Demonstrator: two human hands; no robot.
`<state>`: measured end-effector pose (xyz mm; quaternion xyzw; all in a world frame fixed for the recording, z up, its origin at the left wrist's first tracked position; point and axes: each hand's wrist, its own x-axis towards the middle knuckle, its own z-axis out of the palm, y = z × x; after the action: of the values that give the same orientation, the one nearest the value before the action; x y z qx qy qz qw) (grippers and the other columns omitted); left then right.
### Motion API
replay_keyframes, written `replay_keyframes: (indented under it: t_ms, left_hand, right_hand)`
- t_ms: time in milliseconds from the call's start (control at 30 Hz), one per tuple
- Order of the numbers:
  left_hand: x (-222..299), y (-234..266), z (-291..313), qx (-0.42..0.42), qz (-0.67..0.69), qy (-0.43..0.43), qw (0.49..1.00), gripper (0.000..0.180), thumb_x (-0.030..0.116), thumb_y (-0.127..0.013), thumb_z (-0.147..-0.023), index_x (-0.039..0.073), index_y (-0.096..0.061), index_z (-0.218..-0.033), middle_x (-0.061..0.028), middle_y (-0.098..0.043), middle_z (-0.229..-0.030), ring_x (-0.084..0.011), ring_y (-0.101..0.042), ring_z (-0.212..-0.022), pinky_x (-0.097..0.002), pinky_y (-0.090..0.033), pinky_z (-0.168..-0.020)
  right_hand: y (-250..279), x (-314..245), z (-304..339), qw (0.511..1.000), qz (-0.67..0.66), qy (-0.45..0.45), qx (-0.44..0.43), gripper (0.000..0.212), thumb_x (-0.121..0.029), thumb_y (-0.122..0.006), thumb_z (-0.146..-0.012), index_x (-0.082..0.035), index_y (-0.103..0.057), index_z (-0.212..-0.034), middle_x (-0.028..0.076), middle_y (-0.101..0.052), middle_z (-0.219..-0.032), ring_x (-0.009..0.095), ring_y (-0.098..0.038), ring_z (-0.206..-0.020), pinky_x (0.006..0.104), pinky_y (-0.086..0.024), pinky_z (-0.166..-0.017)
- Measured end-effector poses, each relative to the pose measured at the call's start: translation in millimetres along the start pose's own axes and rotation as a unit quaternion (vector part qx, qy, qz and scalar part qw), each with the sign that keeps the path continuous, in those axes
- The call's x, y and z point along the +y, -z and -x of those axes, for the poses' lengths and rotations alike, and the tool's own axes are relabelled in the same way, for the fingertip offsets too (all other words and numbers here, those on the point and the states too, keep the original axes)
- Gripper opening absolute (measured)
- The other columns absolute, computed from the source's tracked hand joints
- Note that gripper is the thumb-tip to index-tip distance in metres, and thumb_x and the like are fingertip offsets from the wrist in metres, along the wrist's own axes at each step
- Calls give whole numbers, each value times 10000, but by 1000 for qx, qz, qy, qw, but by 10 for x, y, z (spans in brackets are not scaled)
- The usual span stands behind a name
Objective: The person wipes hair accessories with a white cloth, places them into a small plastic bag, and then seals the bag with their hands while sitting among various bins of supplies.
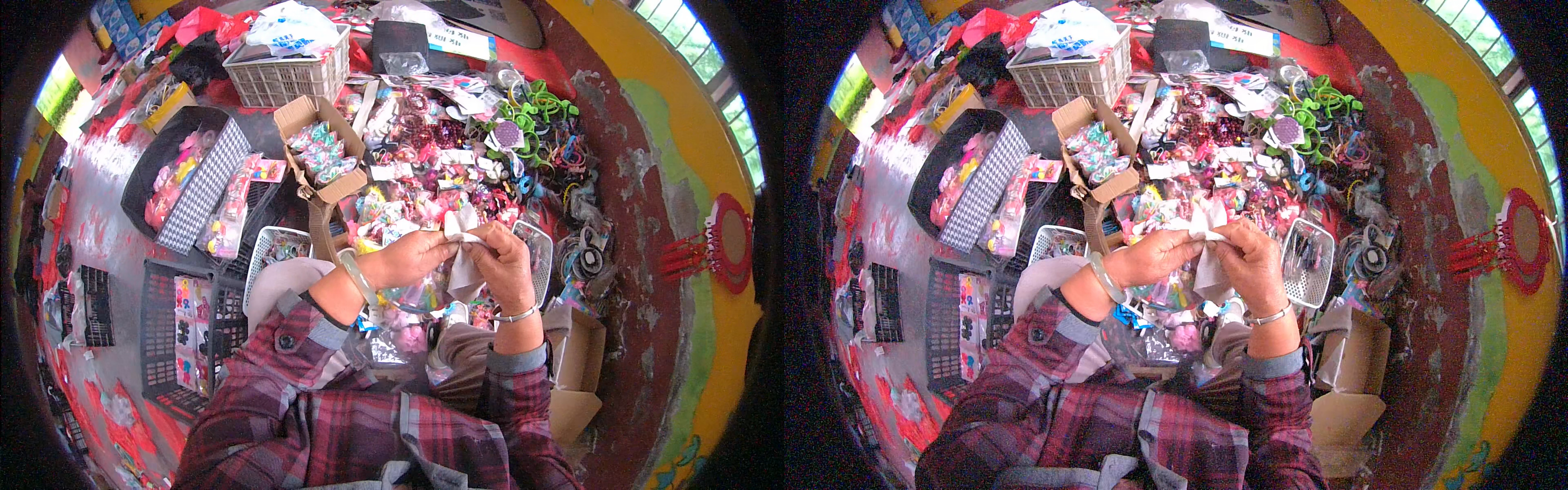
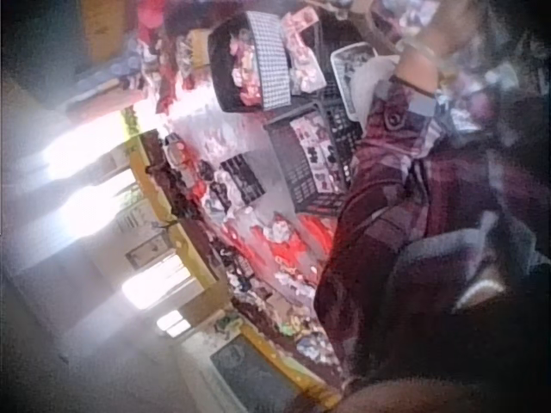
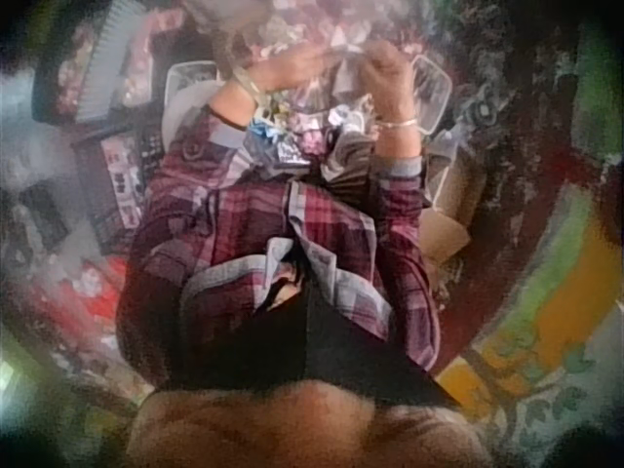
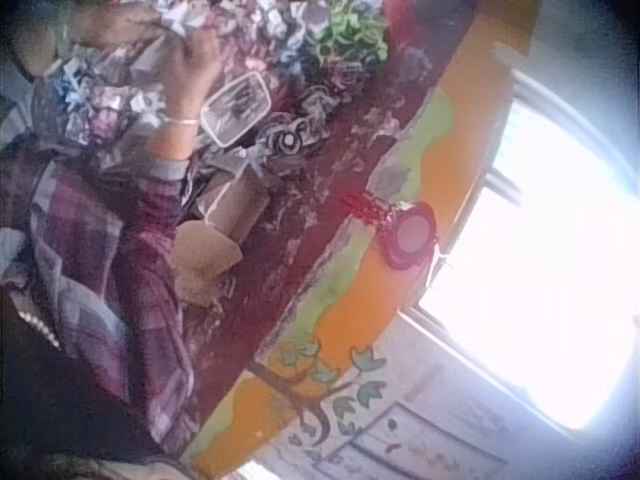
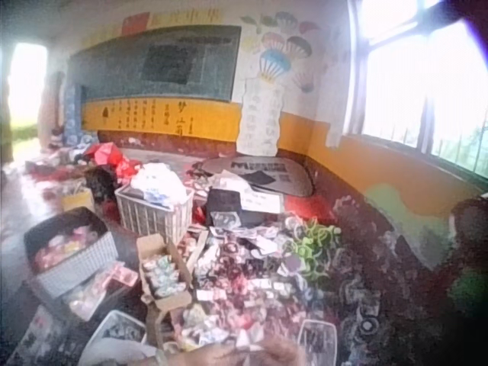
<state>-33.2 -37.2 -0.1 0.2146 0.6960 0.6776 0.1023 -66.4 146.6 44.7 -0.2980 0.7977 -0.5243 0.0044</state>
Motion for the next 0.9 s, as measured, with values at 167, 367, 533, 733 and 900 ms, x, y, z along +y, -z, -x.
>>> replay_keyframes:
  t_ms: [167,367,533,733,900]
  left_hand:
    - [62,23,37,58,-15,36,998,314,213,-413,-967,-24,-537,-1132,-49,-585,-1009,-107,-511,-958,-270,-416,-857]
    - [80,30,57,117,44,10,992,348,242,-422,-968,-33,-534,-1149,-47,-583,-1064,-102,-503,-1011,-243,-388,-897]
    - [-25,72,33,133,89,-10,987,321,210,-413,-972,-30,-538,-1145,-43,-583,-1086,-99,-505,-1021,-242,-385,-917]
    - [-7,76,23,138,104,-33,984,346,264,-454,-960,-30,-545,-1118,8,-568,-974,-60,-476,-914,-207,-394,-819]
    - [36,113,51,122,93,1,988,327,237,-422,-971,-10,-540,-1149,-12,-577,-1077,-76,-502,-998,-225,-390,-888]
  right_hand:
    - [-7,-30,1,999,27,-38,7,131,27,-634,-748,-5,-609,-873,53,-561,-741,131,-549,-665,249,-445,-598]
    - [60,-47,-8,998,17,-64,3,123,3,-640,-768,-2,-574,-872,51,-553,-747,130,-547,-667,252,-446,-604]
    - [119,-49,-18,998,52,-18,13,118,19,-623,-768,1,-558,-864,77,-537,-753,154,-538,-687,267,-437,-619]
    - [203,-44,-27,992,120,5,-22,178,3,-592,-766,-4,-543,-937,155,-550,-818,312,-568,-760,353,-448,-664]
    - [219,28,-14,989,143,12,-31,193,-11,-564,-783,-6,-518,-970,181,-557,-849,371,-561,-812,391,-447,-685]
